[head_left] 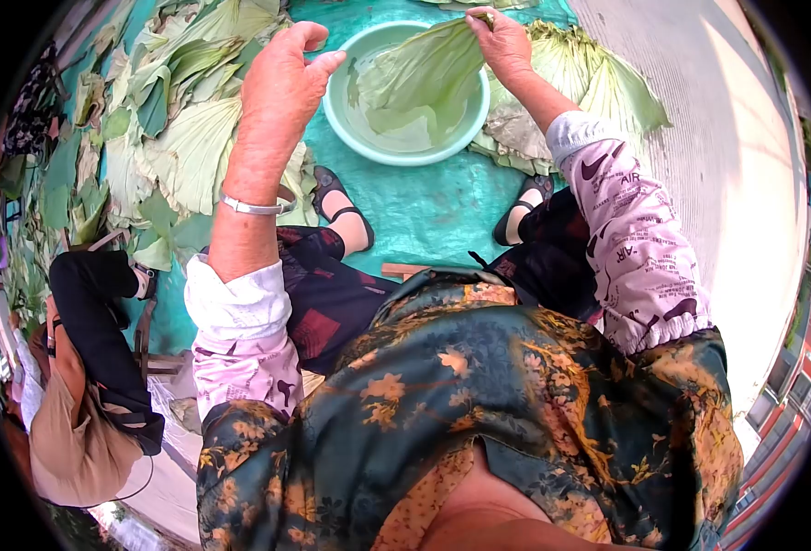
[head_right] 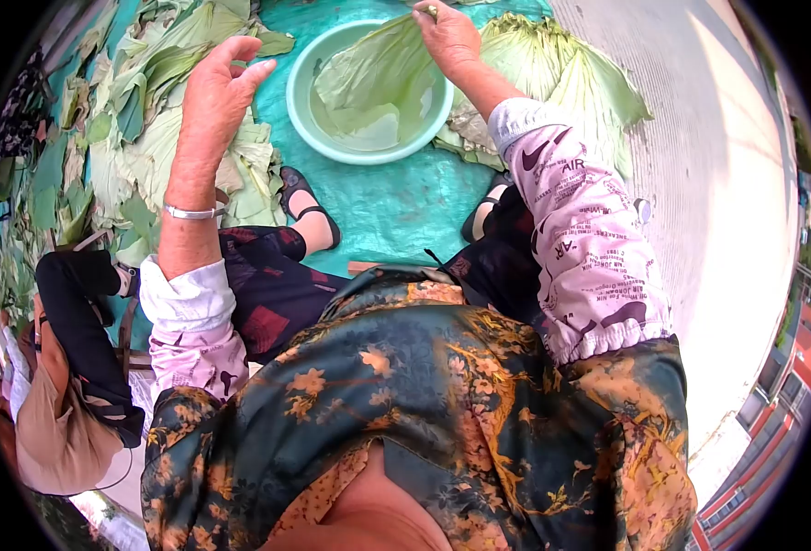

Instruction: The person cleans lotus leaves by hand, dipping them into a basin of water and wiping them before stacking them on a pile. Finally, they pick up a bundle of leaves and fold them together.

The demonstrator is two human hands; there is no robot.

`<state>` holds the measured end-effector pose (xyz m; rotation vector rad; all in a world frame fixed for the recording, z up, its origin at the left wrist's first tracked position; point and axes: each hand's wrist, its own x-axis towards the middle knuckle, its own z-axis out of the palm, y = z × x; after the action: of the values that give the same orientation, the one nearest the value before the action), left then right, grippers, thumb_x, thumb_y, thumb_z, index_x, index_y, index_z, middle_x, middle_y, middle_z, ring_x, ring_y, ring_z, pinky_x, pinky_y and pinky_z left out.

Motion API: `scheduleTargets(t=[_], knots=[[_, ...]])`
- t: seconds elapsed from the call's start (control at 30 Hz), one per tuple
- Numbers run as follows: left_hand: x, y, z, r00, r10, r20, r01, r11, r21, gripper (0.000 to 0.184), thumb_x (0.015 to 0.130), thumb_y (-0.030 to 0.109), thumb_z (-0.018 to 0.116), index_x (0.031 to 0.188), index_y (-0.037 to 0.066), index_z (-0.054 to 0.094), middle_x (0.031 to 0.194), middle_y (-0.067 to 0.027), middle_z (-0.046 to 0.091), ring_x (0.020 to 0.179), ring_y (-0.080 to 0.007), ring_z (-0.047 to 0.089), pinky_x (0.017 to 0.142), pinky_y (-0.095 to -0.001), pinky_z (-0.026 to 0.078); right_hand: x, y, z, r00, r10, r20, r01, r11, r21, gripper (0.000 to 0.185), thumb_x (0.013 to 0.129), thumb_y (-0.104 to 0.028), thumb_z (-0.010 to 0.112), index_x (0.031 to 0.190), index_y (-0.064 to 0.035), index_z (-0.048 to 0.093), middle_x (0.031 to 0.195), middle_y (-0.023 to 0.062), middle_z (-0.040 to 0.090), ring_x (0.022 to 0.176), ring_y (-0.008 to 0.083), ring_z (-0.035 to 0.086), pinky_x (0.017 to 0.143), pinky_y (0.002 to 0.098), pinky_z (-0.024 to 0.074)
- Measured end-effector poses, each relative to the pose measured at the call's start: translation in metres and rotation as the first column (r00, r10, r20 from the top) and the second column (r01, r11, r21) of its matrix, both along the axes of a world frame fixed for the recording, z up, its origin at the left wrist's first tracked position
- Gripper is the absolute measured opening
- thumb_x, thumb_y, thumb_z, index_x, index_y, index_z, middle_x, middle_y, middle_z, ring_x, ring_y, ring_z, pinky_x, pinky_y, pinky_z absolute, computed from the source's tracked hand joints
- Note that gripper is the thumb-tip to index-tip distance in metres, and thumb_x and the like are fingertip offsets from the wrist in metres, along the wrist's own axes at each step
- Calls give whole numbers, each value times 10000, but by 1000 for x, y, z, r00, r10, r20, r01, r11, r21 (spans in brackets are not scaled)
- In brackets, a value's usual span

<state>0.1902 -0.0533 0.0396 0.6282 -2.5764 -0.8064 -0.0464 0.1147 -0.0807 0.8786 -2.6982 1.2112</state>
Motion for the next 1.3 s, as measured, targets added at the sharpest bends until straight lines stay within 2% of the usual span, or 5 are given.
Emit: scheduleTargets(t=[0.17,0.33,0.77,1.03,1.3], knots=[[-8,0,-3,999,-1,-51,-2,998,-60,352,767,203,683,1069,44,595,956,-61,638,760,-140,582,679,-277,482,18,-17,-67,997,20,69,-26,995,94,182,854,-308,572,1010,-232,627,774,88,637,700,256,597,639,344,459],[2,16,56,997,1,-78,6,996,86,347,775,237,666,1060,51,597,952,-69,641,730,-163,600,666,-290,489,46,3,-69,972,210,107,-230,943,239,203,858,-242,539,1046,-203,605,1008,79,623,906,287,586,773,380,458],[9,30,76,995,-30,-96,34,998,44,297,782,218,658,1020,51,600,914,-78,640,703,-178,598,638,-300,486,61,11,-133,899,421,122,-433,809,397,286,837,-136,503,1111,-166,582,1122,108,571,1046,303,533,870,398,444],[12,33,108,999,-2,-46,7,995,95,238,780,161,608,965,16,575,855,-198,592,788,-353,589,681,-405,463,47,6,-115,940,280,196,-327,906,270,254,858,-136,517,1107,-135,562,989,173,607,901,345,580,792,383,457],[8,27,104,998,6,-55,0,994,105,293,793,192,600,1021,12,559,965,-207,587,905,-348,573,767,-398,453,11,-18,-50,991,115,63,-119,992,52,177,890,-225,522,1016,-130,601,808,161,615,737,286,590,702,341,462]])
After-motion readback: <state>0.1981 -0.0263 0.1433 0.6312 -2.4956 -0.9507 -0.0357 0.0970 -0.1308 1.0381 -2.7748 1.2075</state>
